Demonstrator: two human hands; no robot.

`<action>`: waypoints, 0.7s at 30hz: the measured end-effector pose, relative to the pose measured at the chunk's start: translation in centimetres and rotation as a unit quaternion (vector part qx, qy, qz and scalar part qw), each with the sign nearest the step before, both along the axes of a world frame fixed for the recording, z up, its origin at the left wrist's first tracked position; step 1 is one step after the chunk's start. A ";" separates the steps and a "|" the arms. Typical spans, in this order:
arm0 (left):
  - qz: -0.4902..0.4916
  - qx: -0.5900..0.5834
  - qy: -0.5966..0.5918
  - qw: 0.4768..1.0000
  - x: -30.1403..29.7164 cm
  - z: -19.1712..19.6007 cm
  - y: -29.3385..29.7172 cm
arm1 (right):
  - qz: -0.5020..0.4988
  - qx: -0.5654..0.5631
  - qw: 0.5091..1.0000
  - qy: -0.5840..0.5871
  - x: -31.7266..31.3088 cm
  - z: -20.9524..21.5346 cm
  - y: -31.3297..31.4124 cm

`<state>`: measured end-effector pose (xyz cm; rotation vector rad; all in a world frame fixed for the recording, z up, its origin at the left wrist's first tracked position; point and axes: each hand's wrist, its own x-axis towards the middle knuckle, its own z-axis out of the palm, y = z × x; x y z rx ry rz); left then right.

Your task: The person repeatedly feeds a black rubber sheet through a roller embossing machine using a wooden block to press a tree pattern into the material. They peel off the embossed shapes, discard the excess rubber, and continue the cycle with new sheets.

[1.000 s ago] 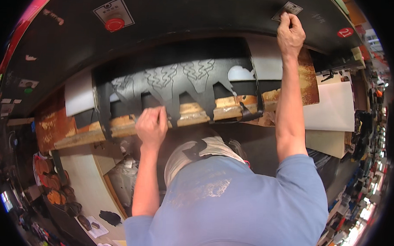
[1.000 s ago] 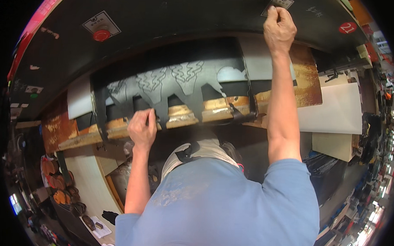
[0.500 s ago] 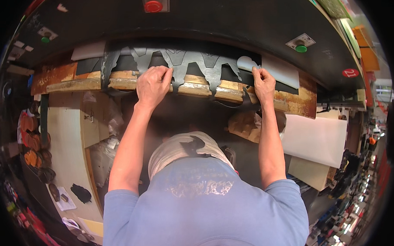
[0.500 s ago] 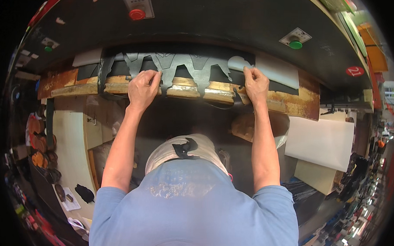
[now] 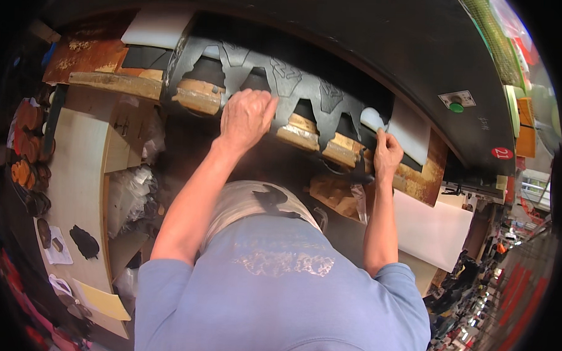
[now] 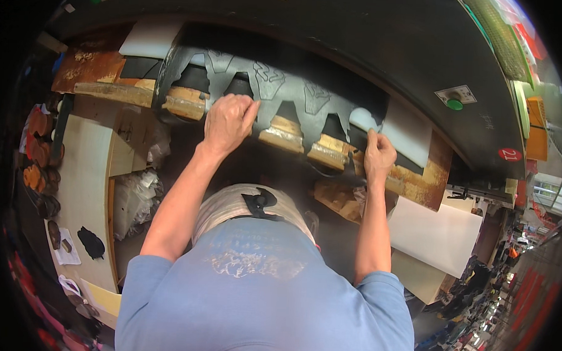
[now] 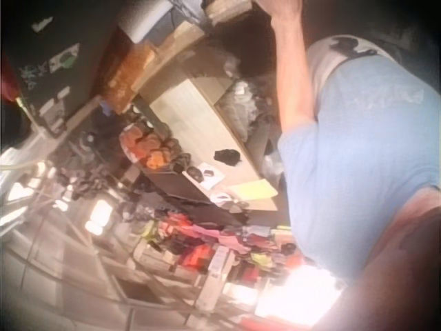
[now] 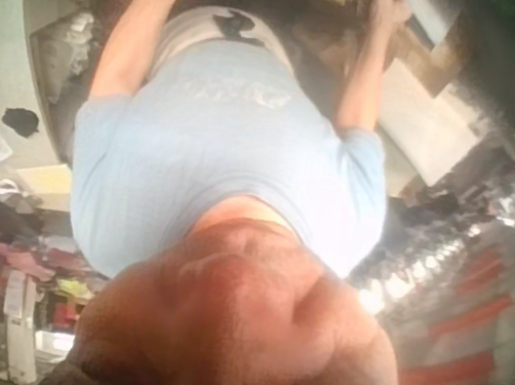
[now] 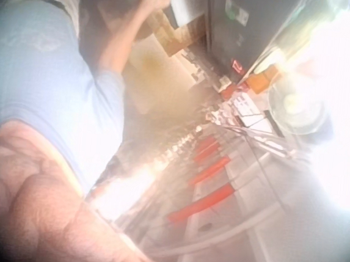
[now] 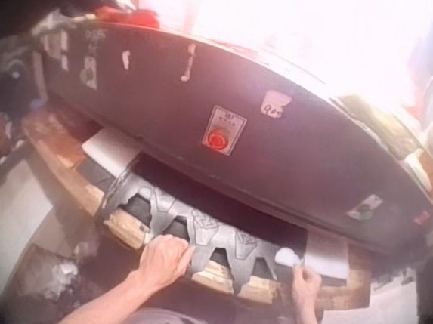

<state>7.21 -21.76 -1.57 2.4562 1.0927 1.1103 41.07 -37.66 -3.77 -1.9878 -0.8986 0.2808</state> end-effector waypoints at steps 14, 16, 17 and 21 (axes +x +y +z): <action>-0.064 -0.160 -0.050 0.984 -0.6 3.0 1.7 | 0.299 0.045 0.930 -0.207 -7.5 5.5 26.6; -0.049 -0.184 -0.154 0.970 -0.8 4.3 3.3 | 0.330 -0.045 0.921 -0.202 -8.4 5.3 30.5; -0.021 -0.131 -0.117 0.984 -1.6 4.8 5.1 | 0.349 -0.077 0.917 -0.175 -8.8 5.2 32.3; 0.188 -0.077 0.001 0.979 -4.0 4.8 13.8 | 0.370 0.011 0.889 -0.271 -10.7 3.9 35.3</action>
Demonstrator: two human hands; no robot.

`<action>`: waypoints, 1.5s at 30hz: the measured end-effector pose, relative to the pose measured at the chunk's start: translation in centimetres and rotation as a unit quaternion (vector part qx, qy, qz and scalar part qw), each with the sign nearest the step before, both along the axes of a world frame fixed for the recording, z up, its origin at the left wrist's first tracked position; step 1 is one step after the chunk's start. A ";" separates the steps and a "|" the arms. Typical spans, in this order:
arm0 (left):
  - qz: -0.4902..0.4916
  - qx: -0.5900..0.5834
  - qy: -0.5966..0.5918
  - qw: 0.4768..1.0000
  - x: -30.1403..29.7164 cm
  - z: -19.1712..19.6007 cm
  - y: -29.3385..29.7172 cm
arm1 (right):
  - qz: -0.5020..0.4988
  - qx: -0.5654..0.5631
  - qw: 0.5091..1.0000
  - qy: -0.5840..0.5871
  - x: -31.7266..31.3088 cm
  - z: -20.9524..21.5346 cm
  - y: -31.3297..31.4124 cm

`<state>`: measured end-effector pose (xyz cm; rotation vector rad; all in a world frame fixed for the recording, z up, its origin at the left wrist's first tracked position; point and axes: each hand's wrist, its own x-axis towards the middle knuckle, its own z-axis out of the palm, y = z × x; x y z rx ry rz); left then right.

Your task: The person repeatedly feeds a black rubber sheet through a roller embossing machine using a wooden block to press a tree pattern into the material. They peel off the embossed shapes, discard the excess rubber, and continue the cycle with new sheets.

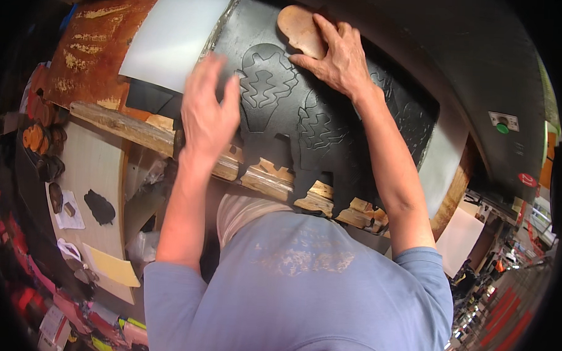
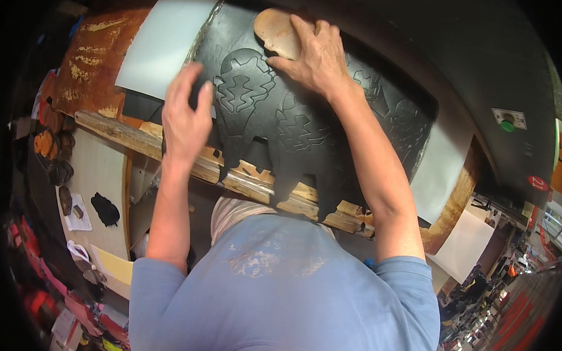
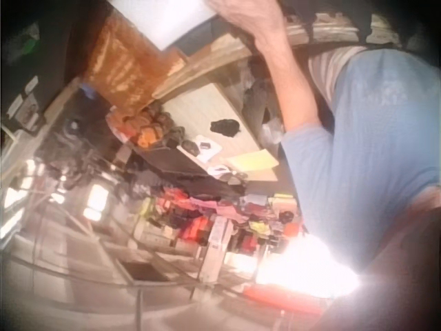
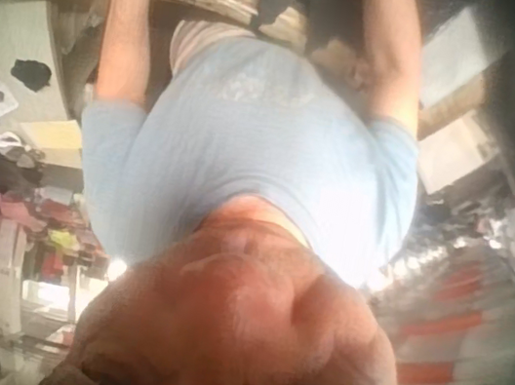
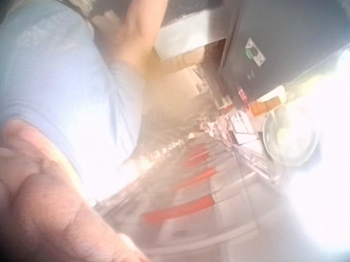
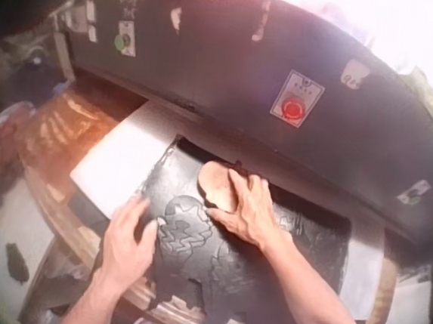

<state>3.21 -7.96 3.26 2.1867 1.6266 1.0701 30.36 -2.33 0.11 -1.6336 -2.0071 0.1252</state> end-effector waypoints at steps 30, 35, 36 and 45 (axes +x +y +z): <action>-0.107 -0.463 -0.220 0.852 -7.4 3.2 5.4 | -0.302 0.023 0.933 0.194 9.3 0.4 -19.4; -0.181 -0.533 -0.365 0.742 -6.5 2.3 4.7 | 0.033 0.000 0.981 0.190 -5.2 2.6 -12.1; -0.180 -0.552 -0.375 0.723 -6.4 2.1 4.5 | 0.035 0.014 0.983 0.182 -7.3 2.5 -10.9; -0.166 -0.517 -0.438 0.716 -5.4 1.6 3.4 | -0.020 0.030 0.979 0.202 -10.3 1.9 -8.4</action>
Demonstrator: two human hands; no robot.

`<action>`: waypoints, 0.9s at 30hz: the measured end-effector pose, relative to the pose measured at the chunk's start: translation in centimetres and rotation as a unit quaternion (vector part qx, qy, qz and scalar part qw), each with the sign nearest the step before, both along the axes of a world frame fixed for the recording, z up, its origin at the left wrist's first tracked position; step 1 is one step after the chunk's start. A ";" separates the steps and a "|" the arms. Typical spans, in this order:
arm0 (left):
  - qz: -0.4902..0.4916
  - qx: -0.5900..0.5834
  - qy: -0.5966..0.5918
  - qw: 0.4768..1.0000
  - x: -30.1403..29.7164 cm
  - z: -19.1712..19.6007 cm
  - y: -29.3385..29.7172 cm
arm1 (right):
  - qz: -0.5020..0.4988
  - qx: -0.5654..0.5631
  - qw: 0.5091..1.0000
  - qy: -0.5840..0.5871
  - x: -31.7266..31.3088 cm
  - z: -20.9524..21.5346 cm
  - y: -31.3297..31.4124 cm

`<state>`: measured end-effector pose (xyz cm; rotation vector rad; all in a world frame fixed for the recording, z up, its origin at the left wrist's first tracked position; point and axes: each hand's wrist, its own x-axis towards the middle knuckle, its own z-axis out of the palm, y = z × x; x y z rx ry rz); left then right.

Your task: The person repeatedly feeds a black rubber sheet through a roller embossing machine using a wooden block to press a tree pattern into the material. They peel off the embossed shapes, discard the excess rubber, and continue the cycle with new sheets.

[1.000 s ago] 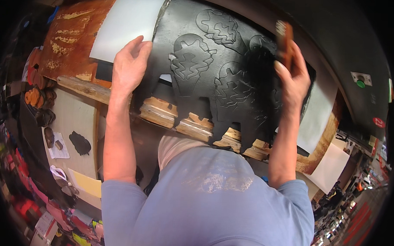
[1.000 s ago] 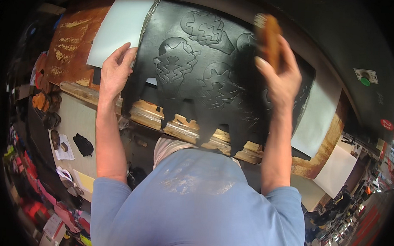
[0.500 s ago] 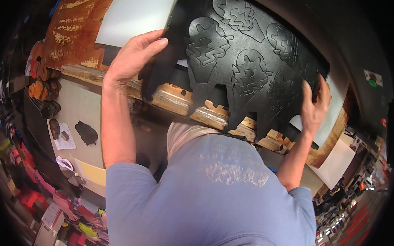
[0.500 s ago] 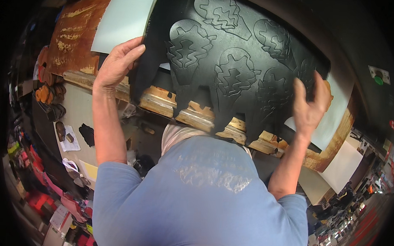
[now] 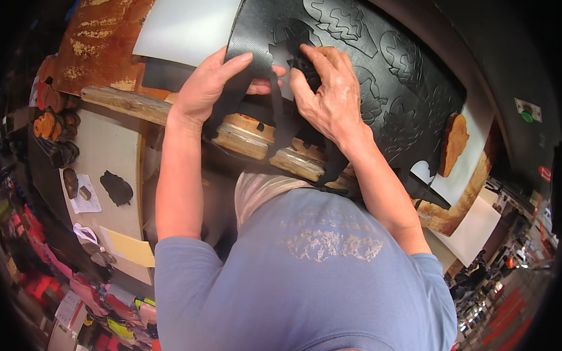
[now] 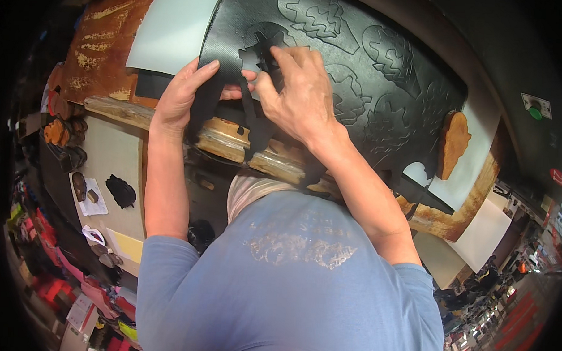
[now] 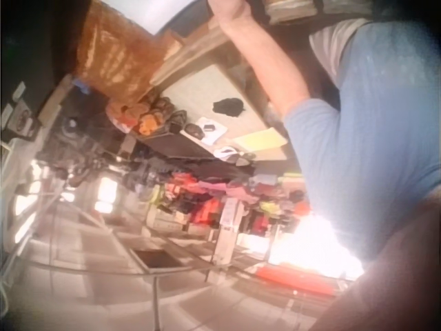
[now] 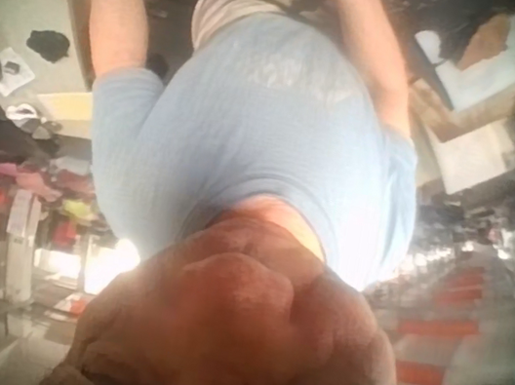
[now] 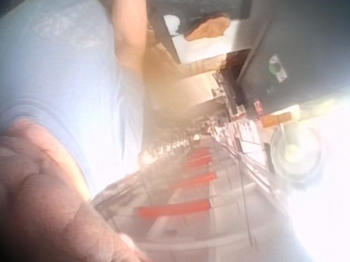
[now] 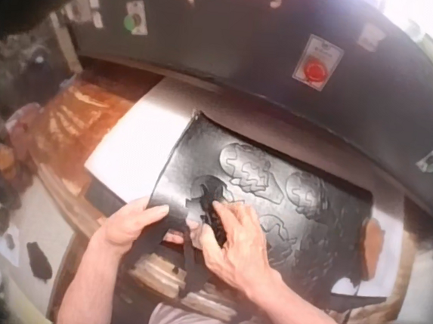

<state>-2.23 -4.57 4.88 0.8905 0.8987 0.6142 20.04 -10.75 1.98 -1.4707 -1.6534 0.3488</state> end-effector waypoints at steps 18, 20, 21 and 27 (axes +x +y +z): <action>0.102 0.043 0.030 0.993 6.8 -0.5 -1.8 | 0.105 -0.108 0.975 0.162 2.1 0.6 -0.4; 0.077 0.033 0.101 0.991 7.3 -0.6 -1.6 | 0.029 -0.144 0.951 0.273 3.7 -0.1 0.6; 0.067 0.028 0.137 0.988 7.6 -0.7 -1.5 | -0.035 -0.152 0.933 0.325 4.5 -0.7 1.3; 0.154 0.010 0.024 0.988 8.3 -2.1 -1.3 | -0.050 -0.074 0.958 0.272 5.7 -4.1 3.6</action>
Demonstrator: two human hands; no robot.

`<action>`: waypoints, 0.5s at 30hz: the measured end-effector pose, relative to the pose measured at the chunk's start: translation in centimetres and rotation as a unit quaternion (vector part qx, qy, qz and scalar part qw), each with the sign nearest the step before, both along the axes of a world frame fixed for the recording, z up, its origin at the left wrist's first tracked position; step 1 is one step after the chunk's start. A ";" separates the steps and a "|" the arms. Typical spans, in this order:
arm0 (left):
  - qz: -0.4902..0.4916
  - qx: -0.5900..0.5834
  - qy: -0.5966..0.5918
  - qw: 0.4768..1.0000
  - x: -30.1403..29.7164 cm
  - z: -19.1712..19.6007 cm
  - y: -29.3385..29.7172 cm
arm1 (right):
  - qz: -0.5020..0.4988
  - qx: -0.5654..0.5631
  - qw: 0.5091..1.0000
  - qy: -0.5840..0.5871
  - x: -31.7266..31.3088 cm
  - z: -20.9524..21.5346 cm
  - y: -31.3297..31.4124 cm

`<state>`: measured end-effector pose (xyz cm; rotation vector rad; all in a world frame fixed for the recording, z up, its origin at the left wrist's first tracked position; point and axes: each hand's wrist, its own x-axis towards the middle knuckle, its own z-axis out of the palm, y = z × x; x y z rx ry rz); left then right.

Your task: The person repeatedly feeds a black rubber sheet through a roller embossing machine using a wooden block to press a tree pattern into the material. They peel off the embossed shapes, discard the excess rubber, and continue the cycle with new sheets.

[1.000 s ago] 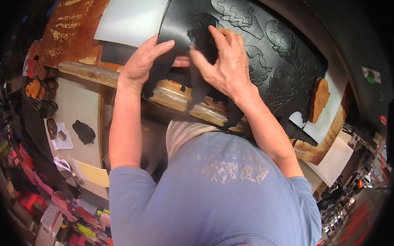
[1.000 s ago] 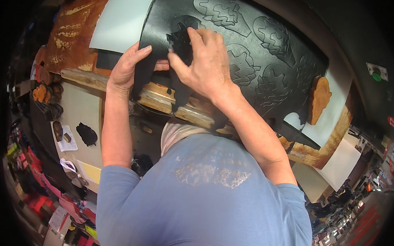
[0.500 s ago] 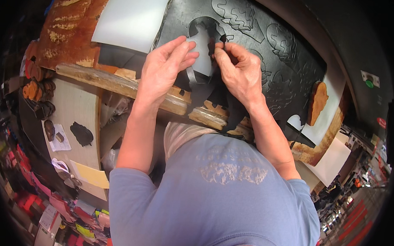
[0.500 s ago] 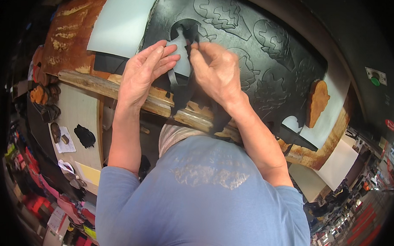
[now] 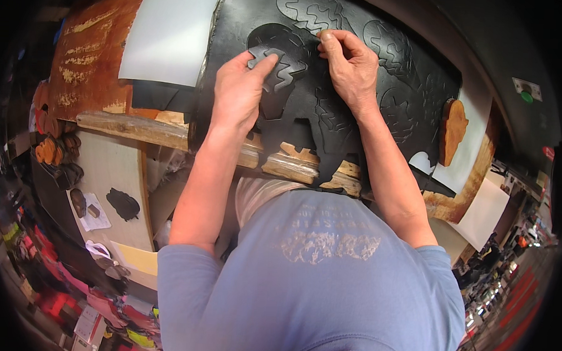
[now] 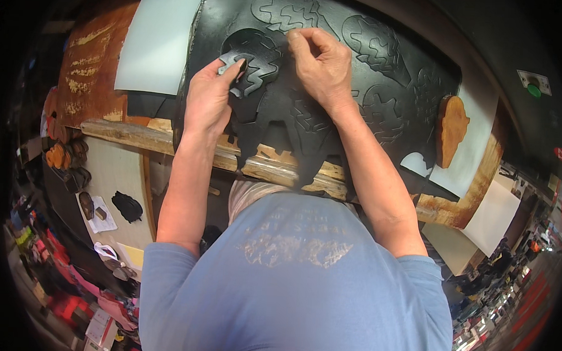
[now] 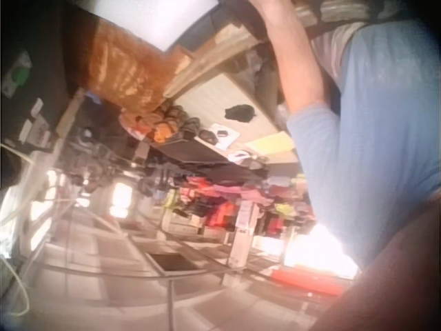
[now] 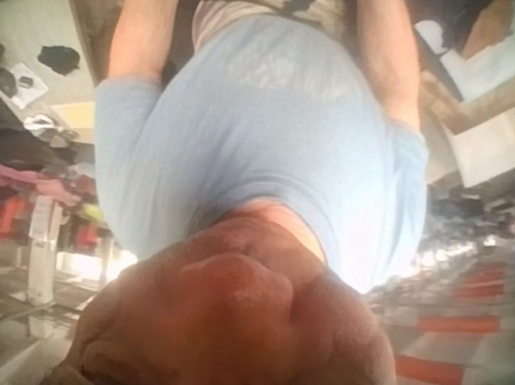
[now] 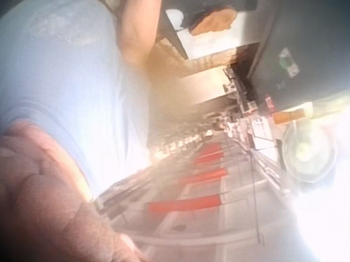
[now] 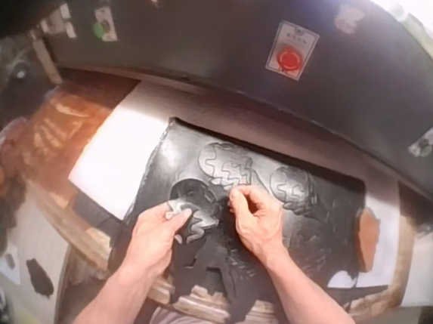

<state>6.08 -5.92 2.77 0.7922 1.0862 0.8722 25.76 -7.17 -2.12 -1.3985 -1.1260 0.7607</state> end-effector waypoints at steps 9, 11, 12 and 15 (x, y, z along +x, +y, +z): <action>0.020 -0.062 -0.100 0.993 -1.1 -0.4 -0.5 | -0.016 0.021 0.995 0.098 0.2 0.1 -0.3; 0.043 -0.098 -0.124 0.986 -0.7 -0.4 -0.4 | -0.017 0.020 0.994 0.108 0.1 0.2 -0.2; 0.055 -0.125 -0.164 0.977 -0.4 -0.4 -0.1 | -0.019 0.018 0.993 0.117 0.0 0.2 -0.3; 0.061 -0.180 -0.240 0.952 0.3 -0.6 0.9 | -0.020 0.013 0.991 0.129 0.0 0.2 -0.4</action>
